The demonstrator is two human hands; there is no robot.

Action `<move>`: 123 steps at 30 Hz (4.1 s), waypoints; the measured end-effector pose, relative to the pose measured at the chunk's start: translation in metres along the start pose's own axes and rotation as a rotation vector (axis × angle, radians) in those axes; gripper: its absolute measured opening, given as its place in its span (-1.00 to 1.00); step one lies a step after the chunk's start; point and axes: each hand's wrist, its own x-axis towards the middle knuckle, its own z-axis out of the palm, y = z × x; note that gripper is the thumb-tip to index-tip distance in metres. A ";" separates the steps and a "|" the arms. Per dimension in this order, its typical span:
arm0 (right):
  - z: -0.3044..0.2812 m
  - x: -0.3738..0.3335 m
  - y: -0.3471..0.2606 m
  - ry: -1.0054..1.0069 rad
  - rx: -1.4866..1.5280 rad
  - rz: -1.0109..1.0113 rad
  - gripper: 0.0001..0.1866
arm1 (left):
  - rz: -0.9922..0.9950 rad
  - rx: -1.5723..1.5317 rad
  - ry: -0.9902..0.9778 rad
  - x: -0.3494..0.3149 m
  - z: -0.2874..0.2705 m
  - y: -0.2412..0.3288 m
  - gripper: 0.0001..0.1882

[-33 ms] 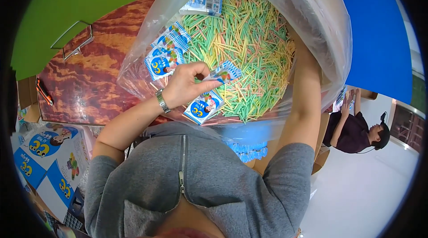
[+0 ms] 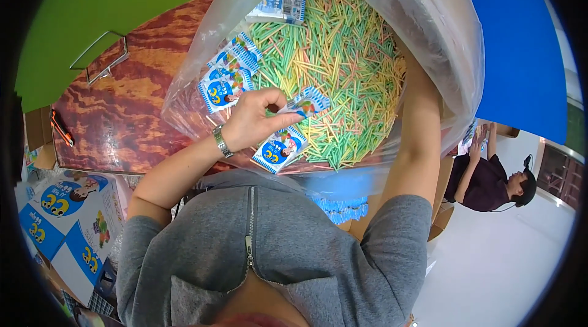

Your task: Sorting small blue packets from a bag of shredded filler and placing them into a cardboard box.

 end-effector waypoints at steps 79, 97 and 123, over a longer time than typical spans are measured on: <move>-0.176 0.018 -0.181 -1.127 0.506 -0.297 -0.40 | 0.514 0.546 0.233 0.016 -0.014 0.008 -0.81; -0.191 0.029 -0.195 -0.691 0.533 -0.200 -0.60 | 0.361 0.359 0.127 0.013 -0.016 0.012 -0.76; -0.085 -0.148 -0.242 -0.517 0.426 0.073 -0.70 | 0.280 0.782 0.380 -0.023 -0.057 -0.031 -0.75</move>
